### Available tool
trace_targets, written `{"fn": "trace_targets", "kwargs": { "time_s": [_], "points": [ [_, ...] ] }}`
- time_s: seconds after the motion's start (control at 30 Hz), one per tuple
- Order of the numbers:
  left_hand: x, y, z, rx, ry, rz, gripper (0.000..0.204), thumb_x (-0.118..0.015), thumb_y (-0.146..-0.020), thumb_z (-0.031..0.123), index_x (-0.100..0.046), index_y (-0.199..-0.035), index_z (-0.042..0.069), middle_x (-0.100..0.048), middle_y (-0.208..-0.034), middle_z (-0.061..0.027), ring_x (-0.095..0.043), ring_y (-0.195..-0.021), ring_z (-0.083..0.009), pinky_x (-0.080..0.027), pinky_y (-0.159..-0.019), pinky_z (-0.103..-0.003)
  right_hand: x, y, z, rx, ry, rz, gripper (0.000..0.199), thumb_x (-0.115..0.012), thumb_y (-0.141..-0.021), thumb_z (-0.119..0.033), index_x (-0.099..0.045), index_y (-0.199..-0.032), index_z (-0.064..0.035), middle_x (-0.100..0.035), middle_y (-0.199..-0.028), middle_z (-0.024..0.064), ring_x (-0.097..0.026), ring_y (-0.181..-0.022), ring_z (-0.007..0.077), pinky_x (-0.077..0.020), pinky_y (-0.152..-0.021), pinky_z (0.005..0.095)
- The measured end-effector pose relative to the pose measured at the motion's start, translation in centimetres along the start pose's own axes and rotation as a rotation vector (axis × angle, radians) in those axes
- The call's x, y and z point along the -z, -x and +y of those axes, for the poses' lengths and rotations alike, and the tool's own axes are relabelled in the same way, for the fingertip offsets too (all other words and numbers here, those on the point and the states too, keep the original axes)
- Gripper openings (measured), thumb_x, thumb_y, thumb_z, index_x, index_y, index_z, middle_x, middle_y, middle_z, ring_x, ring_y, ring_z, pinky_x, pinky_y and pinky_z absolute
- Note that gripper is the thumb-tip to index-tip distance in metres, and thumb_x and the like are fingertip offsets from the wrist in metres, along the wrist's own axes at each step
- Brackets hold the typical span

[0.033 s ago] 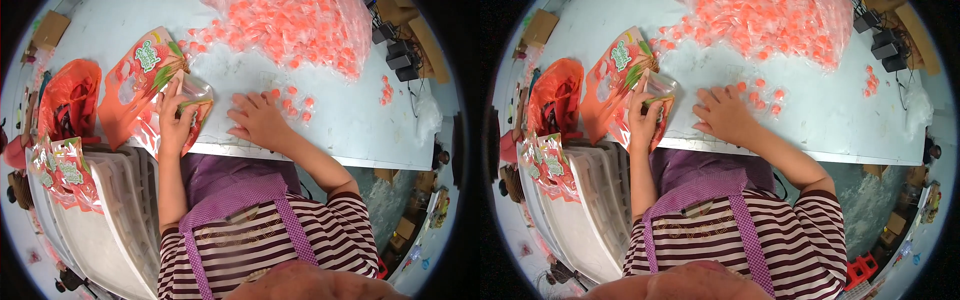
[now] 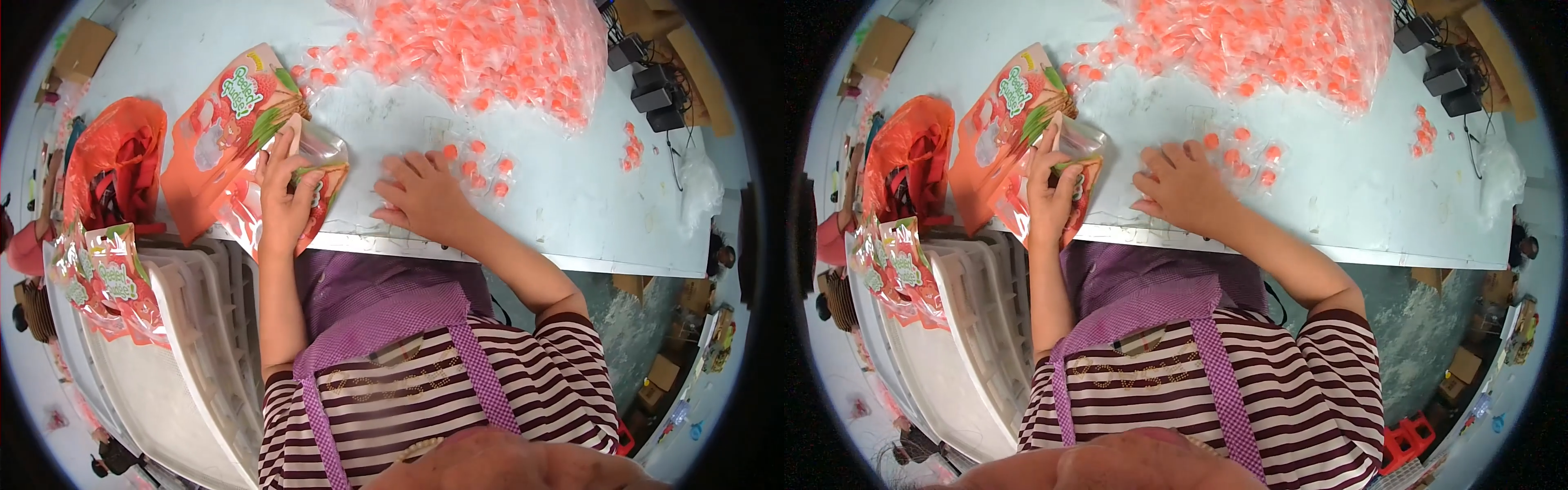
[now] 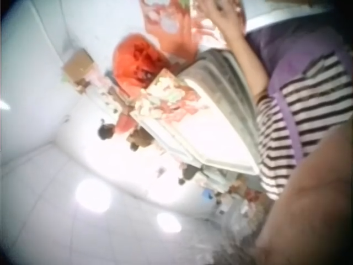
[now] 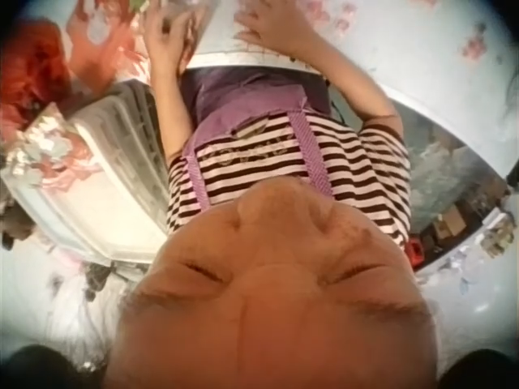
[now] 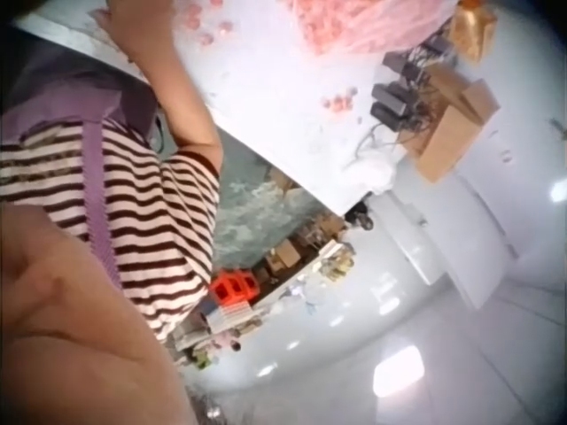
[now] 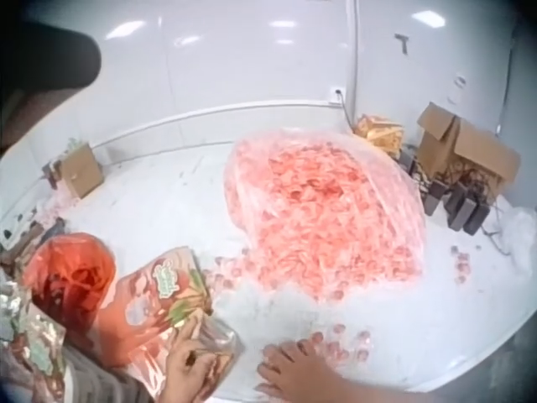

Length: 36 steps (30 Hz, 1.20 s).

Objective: Packing individual candies into plastic bags and placing filled bags onto a storage tray.

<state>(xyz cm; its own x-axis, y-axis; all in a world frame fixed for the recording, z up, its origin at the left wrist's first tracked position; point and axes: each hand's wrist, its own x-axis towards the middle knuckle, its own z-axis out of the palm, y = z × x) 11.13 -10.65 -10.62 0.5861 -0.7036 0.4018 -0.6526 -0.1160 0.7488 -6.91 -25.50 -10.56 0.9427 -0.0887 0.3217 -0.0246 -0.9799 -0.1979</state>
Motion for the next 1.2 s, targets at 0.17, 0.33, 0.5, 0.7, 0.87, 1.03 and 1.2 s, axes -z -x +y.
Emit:
{"fn": "trace_targets", "kwargs": {
  "time_s": [0.17,0.33,0.5,0.7,0.87,1.03,1.2],
  "points": [
    [1.6,0.3,1.4,0.008,-0.014,-0.135,0.014,-0.066,-0.074,0.007,-0.057,-0.085,0.006,-0.045,-0.133,-0.0174,-0.037,-0.127,-0.034,-0.021,-0.106,-0.045,-0.3,0.4,0.2,0.084,-0.02,0.015,0.023,-0.069,-0.07,-0.032,-0.056,-0.076,-0.0132,-0.052,-0.089,0.0033,-0.052,-0.078,0.0201,-0.0411,-0.063,0.0349],
    [1.8,0.6,3.1,-0.117,-0.069,-0.243,0.011,-0.063,-0.072,0.001,-0.055,-0.078,0.004,-0.04,-0.137,-0.0167,-0.032,-0.13,-0.0326,-0.026,-0.104,-0.04,0.4,-0.1,1.0,-0.031,-0.346,0.259,0.021,-0.068,-0.075,-0.027,-0.053,-0.072,-0.0117,-0.052,-0.077,0.0034,-0.052,-0.064,0.0169,-0.0402,-0.052,0.03],
    [0.5,0.7,4.2,-0.135,-0.061,-0.348,0.016,-0.067,-0.073,0.01,-0.058,-0.086,0.008,-0.038,-0.137,-0.0167,-0.031,-0.129,-0.0357,-0.022,-0.106,-0.045,3.5,-2.1,1.2,-0.561,-1.228,0.473,0.017,-0.064,-0.082,-0.023,-0.053,-0.077,-0.01,-0.052,-0.071,0.0013,-0.049,-0.057,0.0117,-0.0393,-0.045,0.0256],
    [-1.8,0.0,4.6,-0.111,0.093,-0.326,0.017,-0.067,-0.073,0.008,-0.058,-0.087,0.007,-0.039,-0.137,-0.0183,-0.033,-0.128,-0.0356,-0.024,-0.105,-0.043,2.1,-5.7,-0.4,-0.685,-1.224,0.74,0.014,-0.057,-0.085,-0.019,-0.052,-0.08,-0.0071,-0.054,-0.085,0.0026,-0.051,-0.072,0.0123,-0.0441,-0.064,0.0259],
    [-2.3,-0.2,4.6,-0.025,0.265,-0.241,0.016,-0.065,-0.075,0.004,-0.057,-0.088,0.006,-0.04,-0.136,-0.0185,-0.037,-0.126,-0.0354,-0.03,-0.102,-0.04,1.1,-5.3,-0.2,-0.358,-1.341,0.561,0.013,-0.045,-0.091,-0.013,-0.054,-0.091,-0.0035,-0.053,-0.092,0.0021,-0.05,-0.082,0.0099,-0.0413,-0.07,0.0243],
    [-1.7,-0.7,5.5,-0.019,0.368,-0.164,0.013,-0.063,-0.076,0.001,-0.055,-0.086,0.005,-0.042,-0.135,-0.0182,-0.04,-0.125,-0.0345,-0.032,-0.101,-0.039,1.4,-5.2,-1.2,-0.393,-1.242,0.566,0.01,-0.047,-0.088,-0.004,-0.056,-0.089,-0.0025,-0.054,-0.095,0.0016,-0.048,-0.083,0.0066,-0.0404,-0.068,0.0218],
    [-1.3,-0.5,5.2,-0.108,0.239,-0.172,0.013,-0.062,-0.077,-0.001,-0.055,-0.086,0.005,-0.043,-0.134,-0.0174,-0.041,-0.124,-0.0332,-0.034,-0.1,-0.038,1.9,-4.4,-0.8,-0.331,-1.002,0.472,0.013,-0.048,-0.09,-0.007,-0.06,-0.089,-0.0024,-0.056,-0.097,0.0033,-0.05,-0.082,0.0067,-0.0398,-0.068,0.0205]
  ]
}}
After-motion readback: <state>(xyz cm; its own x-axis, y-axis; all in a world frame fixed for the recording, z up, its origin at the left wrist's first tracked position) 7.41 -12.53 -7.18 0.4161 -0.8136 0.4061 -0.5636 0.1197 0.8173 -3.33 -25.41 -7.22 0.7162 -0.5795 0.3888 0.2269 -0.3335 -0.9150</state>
